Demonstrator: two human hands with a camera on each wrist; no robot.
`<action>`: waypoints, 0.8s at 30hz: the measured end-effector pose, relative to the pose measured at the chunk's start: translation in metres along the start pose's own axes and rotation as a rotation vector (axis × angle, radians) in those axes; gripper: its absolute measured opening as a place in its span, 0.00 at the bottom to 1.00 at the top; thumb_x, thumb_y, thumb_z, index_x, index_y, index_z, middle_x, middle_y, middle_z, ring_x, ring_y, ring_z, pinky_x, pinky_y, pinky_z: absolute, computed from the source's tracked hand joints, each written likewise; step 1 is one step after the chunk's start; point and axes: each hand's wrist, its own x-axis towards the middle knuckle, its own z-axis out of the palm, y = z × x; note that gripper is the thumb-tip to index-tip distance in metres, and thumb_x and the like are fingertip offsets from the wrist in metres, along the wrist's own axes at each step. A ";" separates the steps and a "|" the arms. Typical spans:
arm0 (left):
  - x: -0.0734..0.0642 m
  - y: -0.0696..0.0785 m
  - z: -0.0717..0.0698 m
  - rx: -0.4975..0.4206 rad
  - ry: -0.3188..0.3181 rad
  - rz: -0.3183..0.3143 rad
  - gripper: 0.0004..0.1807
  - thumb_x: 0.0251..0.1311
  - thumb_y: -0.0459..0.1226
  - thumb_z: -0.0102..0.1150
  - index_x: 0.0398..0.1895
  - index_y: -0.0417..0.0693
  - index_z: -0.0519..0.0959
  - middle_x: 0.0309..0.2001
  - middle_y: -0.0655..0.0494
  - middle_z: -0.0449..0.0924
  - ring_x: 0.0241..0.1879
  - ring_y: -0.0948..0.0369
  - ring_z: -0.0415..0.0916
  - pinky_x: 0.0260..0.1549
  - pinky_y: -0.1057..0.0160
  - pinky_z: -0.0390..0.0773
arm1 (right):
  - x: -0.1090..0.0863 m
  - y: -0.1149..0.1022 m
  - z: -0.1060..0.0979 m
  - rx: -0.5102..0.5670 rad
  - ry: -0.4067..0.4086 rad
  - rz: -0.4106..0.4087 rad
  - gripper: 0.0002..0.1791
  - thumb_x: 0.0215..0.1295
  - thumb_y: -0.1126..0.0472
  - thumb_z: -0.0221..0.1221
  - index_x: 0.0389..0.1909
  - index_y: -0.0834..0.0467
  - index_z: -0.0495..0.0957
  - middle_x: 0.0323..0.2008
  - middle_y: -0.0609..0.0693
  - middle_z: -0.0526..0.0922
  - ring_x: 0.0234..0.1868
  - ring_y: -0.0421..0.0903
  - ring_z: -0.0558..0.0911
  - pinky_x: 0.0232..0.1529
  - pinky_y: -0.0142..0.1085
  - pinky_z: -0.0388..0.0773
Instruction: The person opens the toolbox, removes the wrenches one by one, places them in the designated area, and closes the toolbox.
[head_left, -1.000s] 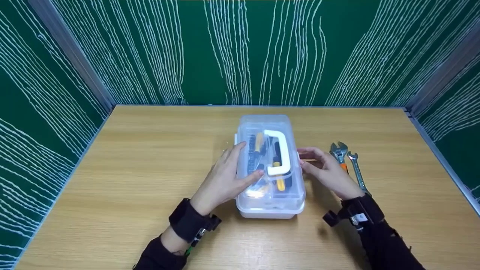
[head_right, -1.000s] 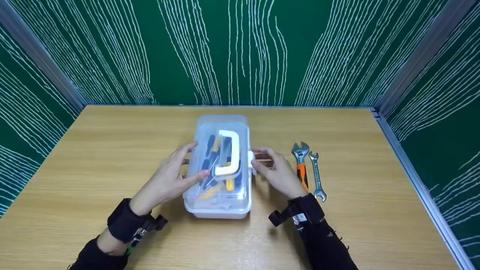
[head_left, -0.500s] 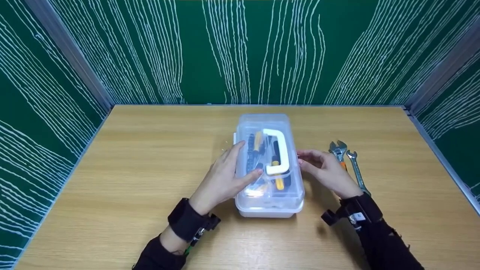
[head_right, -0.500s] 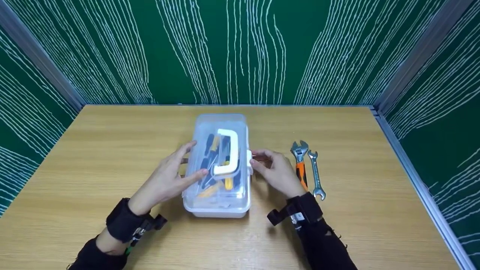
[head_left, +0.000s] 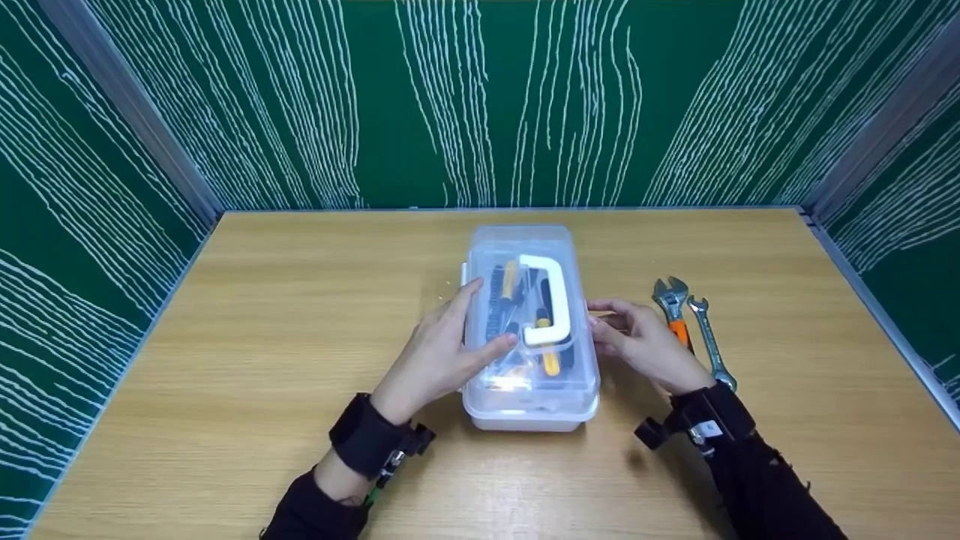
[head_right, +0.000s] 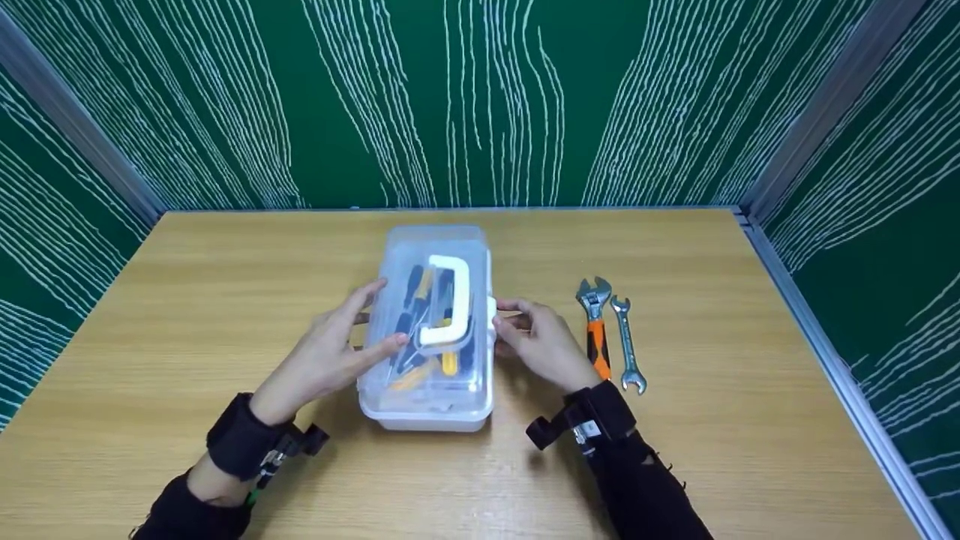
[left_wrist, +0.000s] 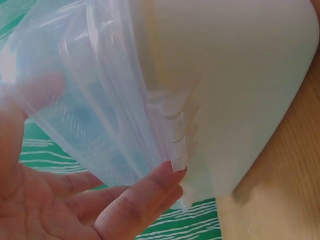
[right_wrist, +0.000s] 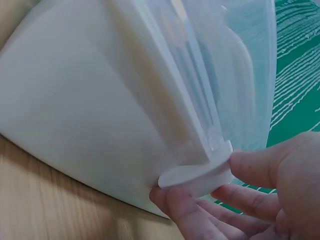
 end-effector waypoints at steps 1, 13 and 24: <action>0.001 0.001 0.000 0.002 0.001 -0.006 0.55 0.68 0.63 0.67 0.88 0.50 0.53 0.84 0.40 0.58 0.81 0.43 0.62 0.79 0.39 0.67 | 0.001 -0.001 -0.001 -0.017 0.002 -0.004 0.29 0.83 0.54 0.58 0.76 0.63 0.70 0.64 0.65 0.83 0.59 0.52 0.88 0.59 0.38 0.88; 0.011 0.003 -0.003 0.029 0.007 -0.040 0.54 0.68 0.63 0.66 0.88 0.52 0.52 0.86 0.40 0.54 0.83 0.42 0.58 0.79 0.34 0.63 | 0.006 -0.010 0.003 -0.201 0.020 -0.014 0.27 0.87 0.51 0.51 0.78 0.58 0.68 0.66 0.65 0.82 0.62 0.58 0.87 0.61 0.47 0.88; 0.009 0.000 -0.002 0.004 0.007 -0.040 0.55 0.68 0.65 0.64 0.88 0.51 0.52 0.86 0.41 0.53 0.83 0.42 0.57 0.79 0.34 0.63 | 0.006 -0.013 0.006 -0.273 0.024 -0.054 0.28 0.87 0.50 0.49 0.78 0.61 0.68 0.69 0.66 0.80 0.64 0.60 0.86 0.63 0.51 0.87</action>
